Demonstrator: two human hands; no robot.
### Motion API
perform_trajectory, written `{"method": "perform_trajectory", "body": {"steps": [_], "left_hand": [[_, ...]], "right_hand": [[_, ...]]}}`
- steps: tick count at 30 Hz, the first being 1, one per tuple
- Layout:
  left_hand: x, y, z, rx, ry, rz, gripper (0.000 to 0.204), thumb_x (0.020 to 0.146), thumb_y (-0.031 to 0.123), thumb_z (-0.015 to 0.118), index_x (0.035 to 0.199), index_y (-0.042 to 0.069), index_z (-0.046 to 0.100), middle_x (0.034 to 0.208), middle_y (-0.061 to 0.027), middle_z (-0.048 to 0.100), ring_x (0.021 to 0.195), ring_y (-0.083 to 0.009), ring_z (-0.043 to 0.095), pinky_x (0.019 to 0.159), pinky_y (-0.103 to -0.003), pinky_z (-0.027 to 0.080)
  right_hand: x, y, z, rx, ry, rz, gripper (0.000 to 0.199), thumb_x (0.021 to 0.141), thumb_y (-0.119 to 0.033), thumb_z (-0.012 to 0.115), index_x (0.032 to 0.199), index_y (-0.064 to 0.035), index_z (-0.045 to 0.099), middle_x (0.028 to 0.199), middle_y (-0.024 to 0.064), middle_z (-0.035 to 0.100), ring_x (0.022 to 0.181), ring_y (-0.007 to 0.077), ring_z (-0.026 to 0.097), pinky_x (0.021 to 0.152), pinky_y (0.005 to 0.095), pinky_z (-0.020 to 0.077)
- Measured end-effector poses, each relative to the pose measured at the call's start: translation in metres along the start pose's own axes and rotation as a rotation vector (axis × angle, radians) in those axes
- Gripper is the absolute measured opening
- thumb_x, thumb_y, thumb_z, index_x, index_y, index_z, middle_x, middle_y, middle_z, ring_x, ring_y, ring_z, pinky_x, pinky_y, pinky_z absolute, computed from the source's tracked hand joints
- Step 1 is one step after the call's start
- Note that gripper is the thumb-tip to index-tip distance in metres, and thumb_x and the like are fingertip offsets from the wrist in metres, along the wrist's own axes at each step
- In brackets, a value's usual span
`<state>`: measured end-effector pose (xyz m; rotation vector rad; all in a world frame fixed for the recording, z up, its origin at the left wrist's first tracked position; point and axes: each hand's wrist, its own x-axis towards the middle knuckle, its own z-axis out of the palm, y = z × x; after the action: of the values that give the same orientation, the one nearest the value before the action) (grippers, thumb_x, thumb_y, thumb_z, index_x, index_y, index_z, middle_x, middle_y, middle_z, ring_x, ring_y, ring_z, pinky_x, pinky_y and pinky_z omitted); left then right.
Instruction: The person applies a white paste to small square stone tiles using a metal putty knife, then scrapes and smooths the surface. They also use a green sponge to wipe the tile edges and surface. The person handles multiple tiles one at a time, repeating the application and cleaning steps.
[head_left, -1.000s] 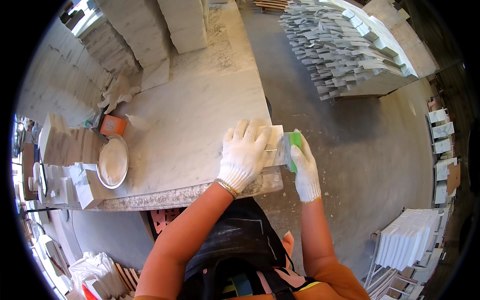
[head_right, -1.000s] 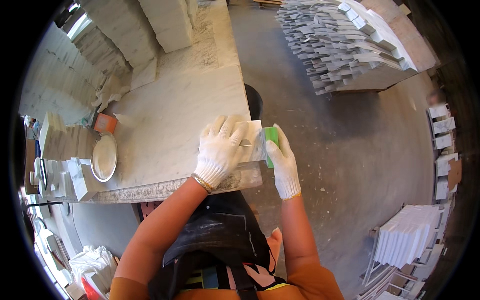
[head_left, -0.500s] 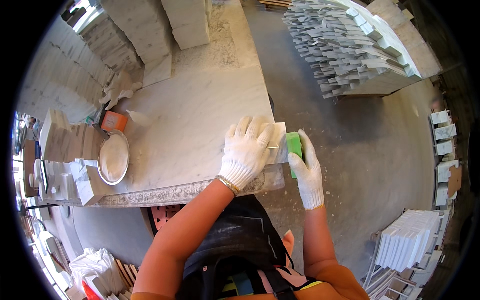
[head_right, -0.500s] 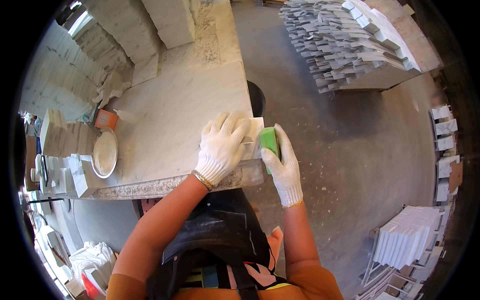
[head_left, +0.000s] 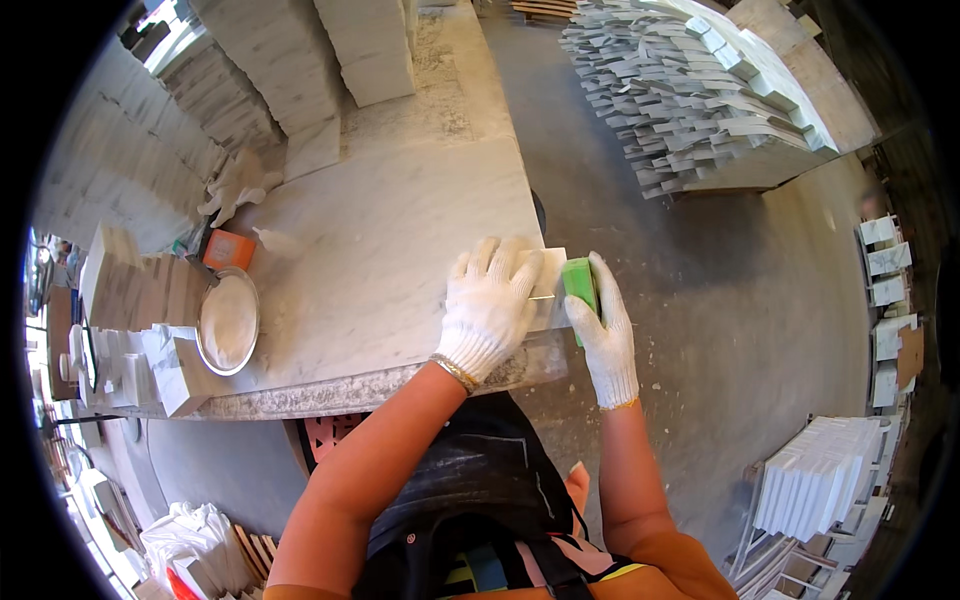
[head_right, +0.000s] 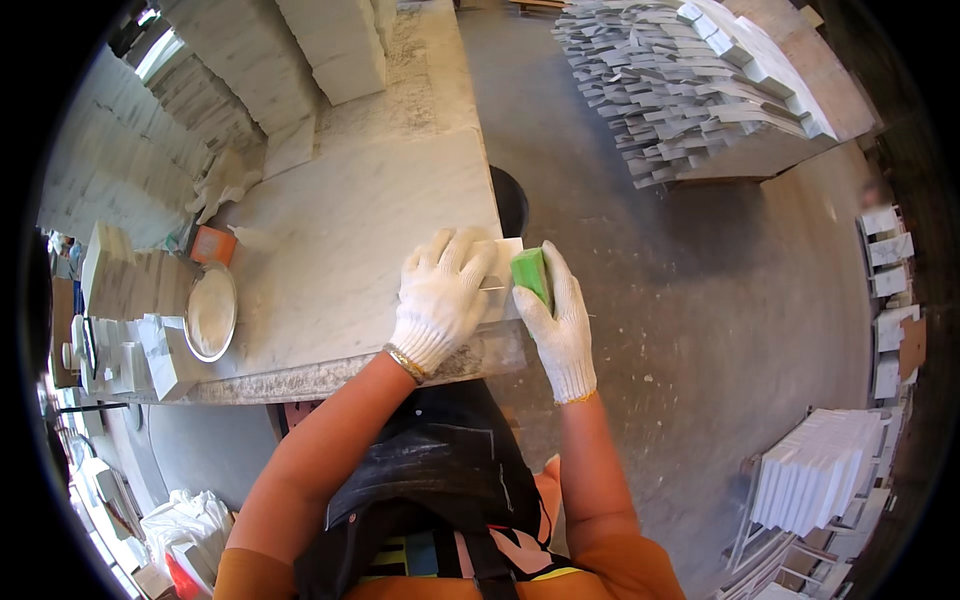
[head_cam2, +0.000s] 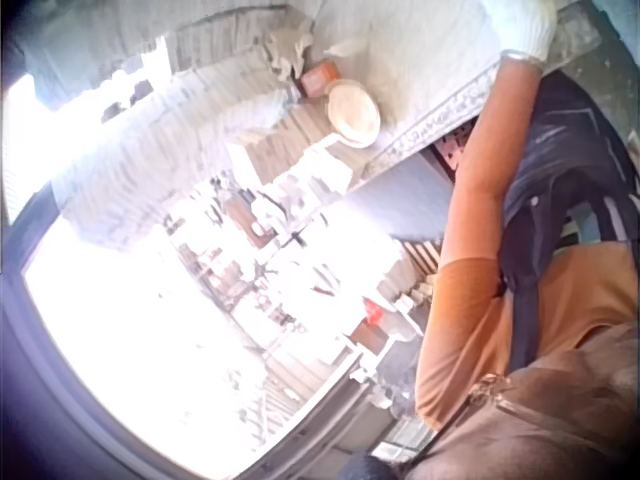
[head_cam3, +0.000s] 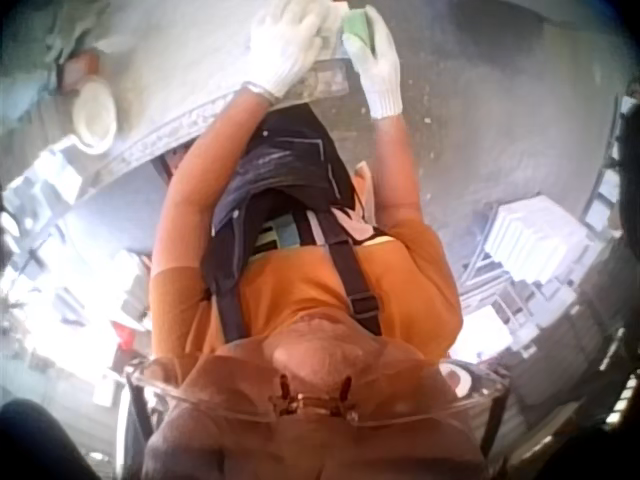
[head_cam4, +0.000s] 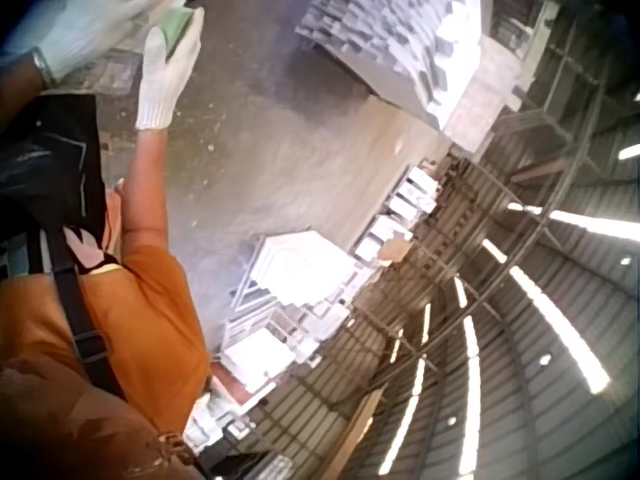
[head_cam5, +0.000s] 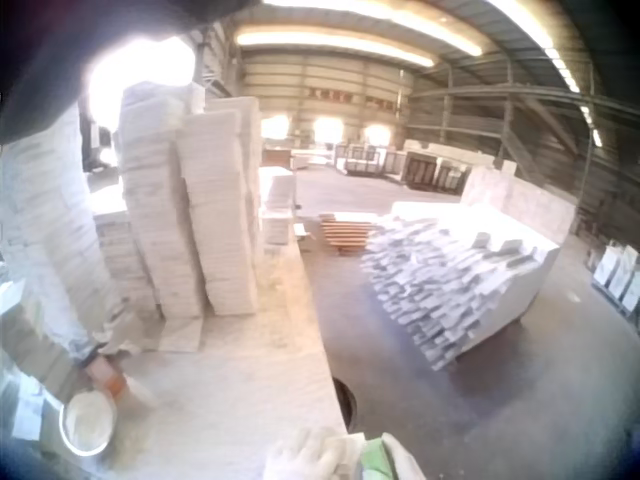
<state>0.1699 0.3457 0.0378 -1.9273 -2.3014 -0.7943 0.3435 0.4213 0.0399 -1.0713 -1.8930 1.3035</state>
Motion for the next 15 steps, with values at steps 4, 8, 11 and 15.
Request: {"method": "perform_trajectory", "body": {"steps": [4, 8, 11, 15], "left_hand": [[-0.001, 0.002, 0.001, 0.035, 0.083, 0.019, 0.042, 0.082, 0.023, 0.068, 0.122, 0.012, 0.063, 0.132, -0.0116, 0.059, 0.129, -0.0344, 0.051, 0.1, -0.051, 0.043], [0.0, 0.001, 0.0, -0.018, 0.029, -0.001, 0.041, 0.081, 0.023, 0.067, 0.121, 0.012, 0.063, 0.132, -0.0119, 0.059, 0.128, -0.0344, 0.051, 0.1, -0.051, 0.043], [-0.003, 0.0, 0.001, -0.012, 0.048, 0.005, 0.04, 0.081, 0.023, 0.067, 0.119, 0.012, 0.064, 0.132, -0.0117, 0.059, 0.128, -0.0342, 0.051, 0.099, -0.051, 0.043], [-0.004, 0.001, 0.002, -0.004, 0.057, 0.026, 0.04, 0.081, 0.023, 0.067, 0.12, 0.013, 0.063, 0.133, -0.0118, 0.058, 0.127, -0.0344, 0.051, 0.099, -0.051, 0.043]], "right_hand": [[0.031, 0.011, 0.009, 0.185, 0.033, 0.117, 0.07, 0.1, -0.035, 0.066, 0.154, 0.0007, 0.041, 0.149, 0.0154, 0.053, 0.136, 0.0222, 0.049, 0.114, 0.0326, 0.0375], [0.014, -0.001, -0.004, 0.147, -0.031, 0.105, 0.072, 0.099, -0.036, 0.067, 0.154, 0.0007, 0.04, 0.149, 0.0152, 0.052, 0.137, 0.0225, 0.049, 0.115, 0.0328, 0.0371], [-0.004, -0.007, -0.005, 0.086, -0.027, 0.046, 0.072, 0.099, -0.037, 0.067, 0.155, 0.0011, 0.04, 0.15, 0.015, 0.052, 0.138, 0.0225, 0.048, 0.115, 0.0328, 0.0365], [0.017, 0.02, 0.006, 0.216, 0.017, 0.128, 0.071, 0.1, -0.037, 0.065, 0.154, 0.002, 0.04, 0.15, 0.0145, 0.052, 0.138, 0.0216, 0.048, 0.115, 0.0326, 0.0359]]}}
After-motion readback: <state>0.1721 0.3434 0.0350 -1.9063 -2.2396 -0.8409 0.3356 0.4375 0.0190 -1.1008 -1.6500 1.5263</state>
